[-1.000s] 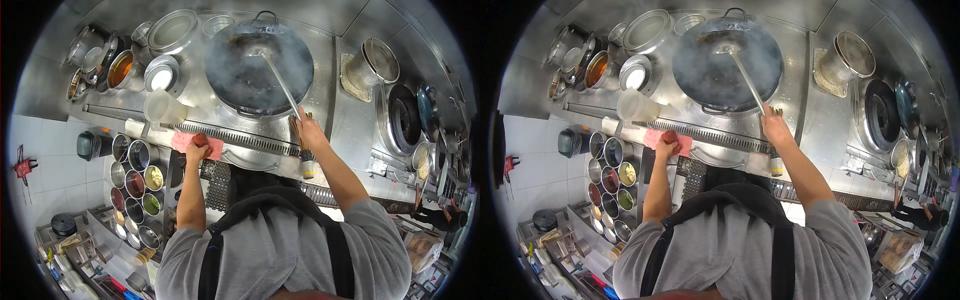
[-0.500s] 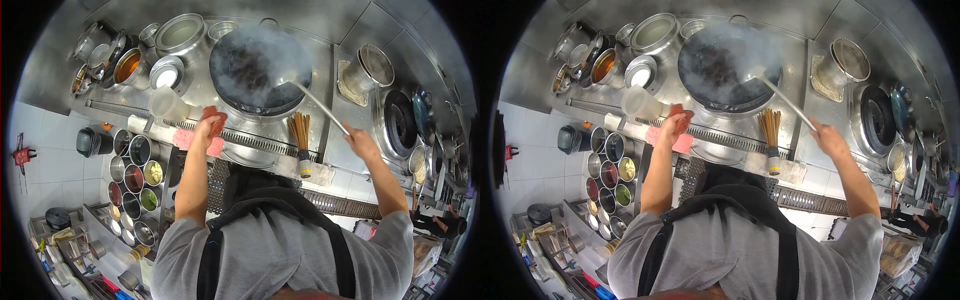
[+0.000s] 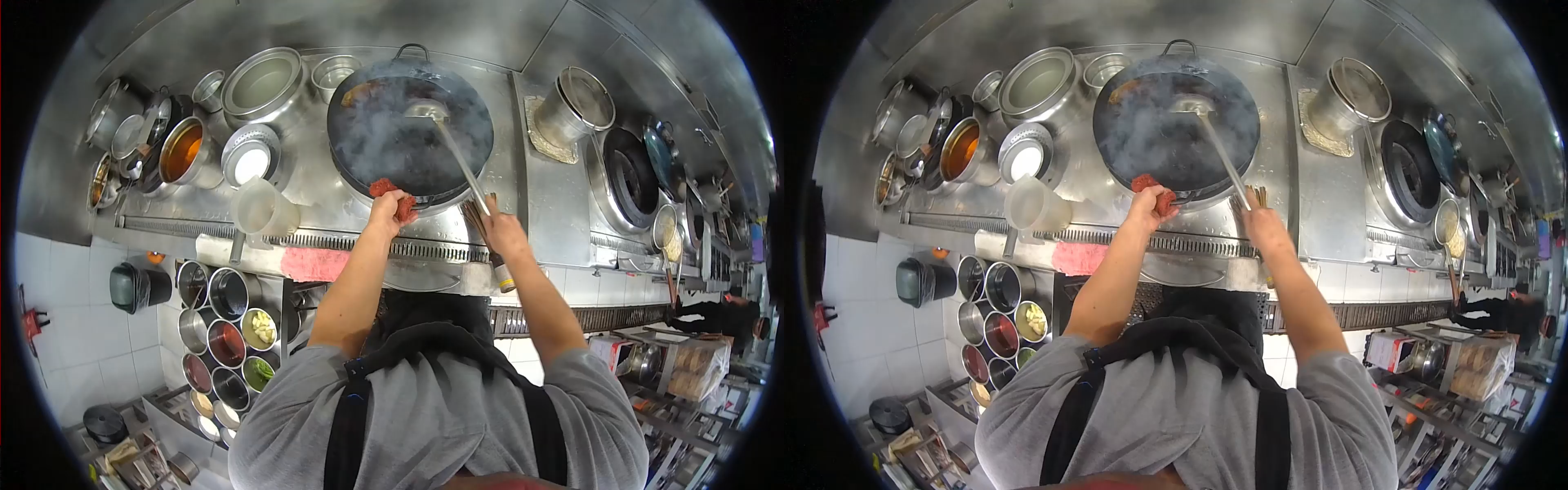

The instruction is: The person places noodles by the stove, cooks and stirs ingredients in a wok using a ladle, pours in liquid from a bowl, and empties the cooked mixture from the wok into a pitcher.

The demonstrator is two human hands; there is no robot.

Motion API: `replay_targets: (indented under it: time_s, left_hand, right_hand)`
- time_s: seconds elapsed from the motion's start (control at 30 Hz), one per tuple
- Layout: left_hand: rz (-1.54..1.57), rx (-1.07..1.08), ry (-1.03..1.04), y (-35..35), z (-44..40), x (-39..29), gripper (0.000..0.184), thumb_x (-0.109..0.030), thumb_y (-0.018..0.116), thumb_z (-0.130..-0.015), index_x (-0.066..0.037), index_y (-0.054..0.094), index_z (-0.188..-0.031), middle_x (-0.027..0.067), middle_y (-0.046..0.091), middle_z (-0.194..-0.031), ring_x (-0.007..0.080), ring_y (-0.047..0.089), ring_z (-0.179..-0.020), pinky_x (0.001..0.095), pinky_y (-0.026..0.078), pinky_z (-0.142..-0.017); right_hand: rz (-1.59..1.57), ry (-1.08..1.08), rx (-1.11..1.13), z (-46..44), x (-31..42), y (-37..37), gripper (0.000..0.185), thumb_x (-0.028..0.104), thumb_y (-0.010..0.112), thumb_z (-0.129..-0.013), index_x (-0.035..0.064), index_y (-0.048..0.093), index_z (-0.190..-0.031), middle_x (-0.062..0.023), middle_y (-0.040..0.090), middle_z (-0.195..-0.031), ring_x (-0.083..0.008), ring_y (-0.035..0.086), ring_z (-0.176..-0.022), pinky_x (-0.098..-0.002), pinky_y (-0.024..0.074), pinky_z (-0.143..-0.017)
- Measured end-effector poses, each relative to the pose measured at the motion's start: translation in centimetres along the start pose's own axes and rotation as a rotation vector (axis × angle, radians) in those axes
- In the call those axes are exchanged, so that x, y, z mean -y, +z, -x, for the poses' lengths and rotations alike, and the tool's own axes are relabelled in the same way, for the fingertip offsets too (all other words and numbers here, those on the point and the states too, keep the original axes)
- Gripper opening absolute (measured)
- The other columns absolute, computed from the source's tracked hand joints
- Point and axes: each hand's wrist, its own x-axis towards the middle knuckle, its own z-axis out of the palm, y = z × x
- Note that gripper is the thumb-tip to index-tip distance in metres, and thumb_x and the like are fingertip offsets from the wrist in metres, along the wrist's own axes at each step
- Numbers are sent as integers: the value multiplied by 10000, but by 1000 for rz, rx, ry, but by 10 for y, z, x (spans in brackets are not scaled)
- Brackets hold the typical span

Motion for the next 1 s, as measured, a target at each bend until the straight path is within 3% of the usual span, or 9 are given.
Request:
replay_targets:
  time_s: [0.1,0.23,0.33,0.53,0.6,0.7,0.87,0.93,1.0]
  left_hand:
    - [-35,-129,71,9,9,-3,193,-118,567,-855,-59,555,-1038,126,633,-928,294,633,-827,461,539,-664]
    - [19,-17,190,2,19,9,185,-85,561,-841,-78,555,-1026,105,636,-865,244,628,-679,412,505,-522]
    - [48,-80,153,-3,-2,-7,112,-9,531,-815,-41,558,-919,116,618,-773,237,600,-556,378,452,-410]
    - [48,-77,227,-4,1,17,74,-48,548,-828,-79,556,-894,90,611,-755,219,605,-568,386,464,-427]
    - [11,-88,233,-3,-18,7,81,-56,557,-823,-97,549,-893,79,608,-762,212,612,-587,380,467,-426]
    - [46,-74,310,10,31,5,77,-50,556,-818,-90,551,-883,77,616,-777,208,608,-591,373,472,-434]
    - [-32,-93,312,-5,-12,5,108,-41,536,-827,-72,533,-931,80,614,-770,210,616,-607,370,473,-437]
    - [51,-78,395,-3,5,11,104,-60,530,-837,-69,539,-941,86,626,-773,210,618,-597,361,465,-436]
    - [0,-70,325,-18,-24,5,113,-66,524,-841,-69,537,-953,88,626,-769,211,621,-600,366,473,-440]
  right_hand:
    - [79,32,2,14,-21,-41,459,260,463,-972,124,419,-1409,-296,648,-866,-479,622,-858,-564,483,-805]
    - [244,1,33,43,-34,-101,457,252,491,-971,118,437,-1405,-282,653,-853,-451,638,-838,-541,499,-784]
    - [310,-69,108,65,-17,-117,473,254,512,-970,99,429,-1409,-274,654,-843,-430,647,-825,-518,513,-772]
    - [184,-179,149,70,2,-56,486,242,499,-973,75,388,-1415,-268,654,-879,-440,639,-852,-508,517,-785]
    - [139,-49,168,55,36,-42,457,245,488,-972,94,408,-1395,-284,648,-894,-460,628,-880,-532,499,-802]
    - [-32,-81,35,25,31,17,430,244,487,-966,114,432,-1372,-296,645,-901,-467,623,-890,-553,483,-817]
    - [-4,51,-103,-17,39,4,397,255,473,-966,114,459,-1337,-304,644,-920,-479,615,-911,-555,479,-835]
    - [20,64,-54,-14,9,-17,397,264,476,-967,118,463,-1336,-299,646,-912,-475,615,-914,-553,481,-831]
    - [115,41,1,4,-18,-49,405,280,483,-968,124,468,-1341,-289,651,-895,-466,620,-904,-547,487,-823]
